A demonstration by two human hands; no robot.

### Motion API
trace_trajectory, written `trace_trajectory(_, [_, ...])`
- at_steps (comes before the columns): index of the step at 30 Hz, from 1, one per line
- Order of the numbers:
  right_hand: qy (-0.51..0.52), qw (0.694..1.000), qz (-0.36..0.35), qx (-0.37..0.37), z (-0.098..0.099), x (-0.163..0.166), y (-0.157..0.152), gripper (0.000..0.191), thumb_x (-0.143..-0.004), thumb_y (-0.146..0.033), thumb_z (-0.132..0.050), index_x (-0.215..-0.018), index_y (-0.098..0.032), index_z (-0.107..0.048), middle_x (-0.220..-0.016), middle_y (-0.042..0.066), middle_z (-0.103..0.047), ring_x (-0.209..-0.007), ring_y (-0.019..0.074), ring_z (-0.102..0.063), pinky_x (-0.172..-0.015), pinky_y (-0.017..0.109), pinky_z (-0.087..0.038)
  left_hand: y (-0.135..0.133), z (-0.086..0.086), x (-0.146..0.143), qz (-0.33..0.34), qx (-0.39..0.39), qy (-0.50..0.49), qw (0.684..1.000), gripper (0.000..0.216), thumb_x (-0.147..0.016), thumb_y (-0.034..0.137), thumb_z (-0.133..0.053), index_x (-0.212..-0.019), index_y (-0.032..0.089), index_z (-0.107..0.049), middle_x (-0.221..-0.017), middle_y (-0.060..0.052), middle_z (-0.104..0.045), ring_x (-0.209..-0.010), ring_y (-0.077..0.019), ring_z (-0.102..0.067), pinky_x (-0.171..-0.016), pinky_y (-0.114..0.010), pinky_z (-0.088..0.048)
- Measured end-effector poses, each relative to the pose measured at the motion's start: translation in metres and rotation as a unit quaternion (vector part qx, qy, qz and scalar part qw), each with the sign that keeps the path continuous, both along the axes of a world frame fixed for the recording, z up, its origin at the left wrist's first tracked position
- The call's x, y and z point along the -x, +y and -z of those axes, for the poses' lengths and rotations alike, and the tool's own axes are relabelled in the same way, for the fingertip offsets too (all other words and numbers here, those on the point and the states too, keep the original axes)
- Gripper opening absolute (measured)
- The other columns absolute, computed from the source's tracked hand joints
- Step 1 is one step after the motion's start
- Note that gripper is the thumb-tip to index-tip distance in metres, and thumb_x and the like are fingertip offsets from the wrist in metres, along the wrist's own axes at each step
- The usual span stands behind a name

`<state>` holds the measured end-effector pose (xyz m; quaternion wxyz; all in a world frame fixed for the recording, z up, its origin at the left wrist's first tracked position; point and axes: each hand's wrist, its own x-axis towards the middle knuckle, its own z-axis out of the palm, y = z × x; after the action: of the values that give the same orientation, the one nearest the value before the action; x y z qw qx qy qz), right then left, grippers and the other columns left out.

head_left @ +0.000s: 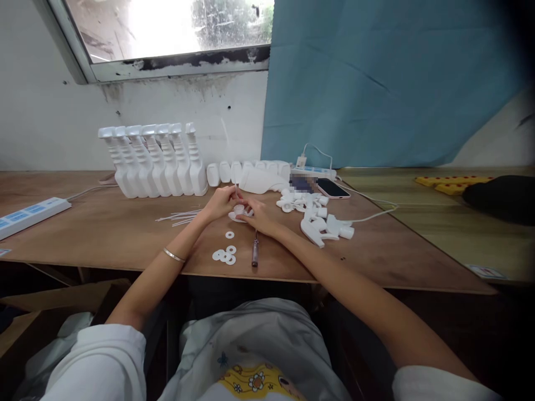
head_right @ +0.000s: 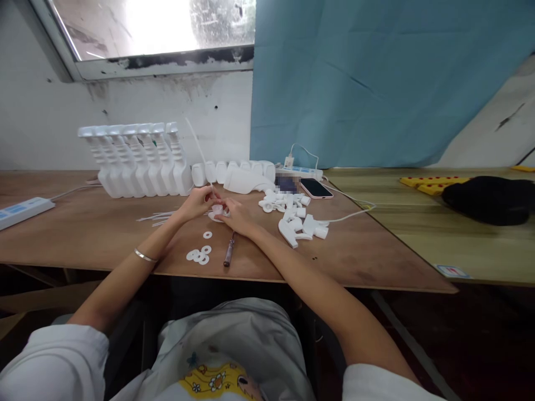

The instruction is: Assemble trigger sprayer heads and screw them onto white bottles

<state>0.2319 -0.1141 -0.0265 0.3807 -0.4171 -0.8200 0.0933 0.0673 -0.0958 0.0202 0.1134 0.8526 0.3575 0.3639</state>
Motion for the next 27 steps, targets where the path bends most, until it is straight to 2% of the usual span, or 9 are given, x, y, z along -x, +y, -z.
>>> trace_trajectory(13, [-0.003,1.0,0.005,0.025,-0.0041,-0.0007,-0.0035,0.04,-0.071,-0.039,-0.061,-0.103,-0.017,-0.054,-0.084,0.002,-0.059,-0.076,0.0146,-0.054,-0.067,0.026,-0.04,-0.0015,0.0021,-0.0003,0.002,0.011,-0.016,1.0,0.016,-0.072,0.03,-0.058,-0.073,0.014,-0.057,-0.062,0.001,-0.056,-0.054,-0.0079,-0.043,-0.054,-0.021,-0.035])
trace_trajectory(20, [0.001,1.0,-0.004,0.011,-0.0018,-0.0003,-0.0018,0.04,-0.071,-0.04,-0.061,-0.103,-0.017,-0.054,-0.083,0.003,-0.058,-0.076,0.0159,-0.054,-0.066,0.028,-0.04,-0.0033,0.0004,-0.0021,-0.026,-0.002,0.002,1.0,0.014,-0.071,0.028,-0.058,-0.074,0.014,-0.057,-0.063,0.001,-0.056,-0.056,-0.0089,-0.042,-0.056,-0.022,-0.035])
trace_trajectory(27, [0.005,1.0,-0.001,0.015,-0.002,-0.0006,-0.0016,0.037,-0.071,-0.041,-0.061,-0.098,-0.016,-0.054,-0.08,0.003,-0.058,-0.075,0.0166,-0.054,-0.064,0.028,-0.039,-0.0031,0.0042,-0.0042,-0.025,0.017,-0.034,0.999,0.014,-0.071,0.028,-0.057,-0.073,0.014,-0.056,-0.061,0.002,-0.055,-0.054,-0.0082,-0.041,-0.055,-0.021,-0.035])
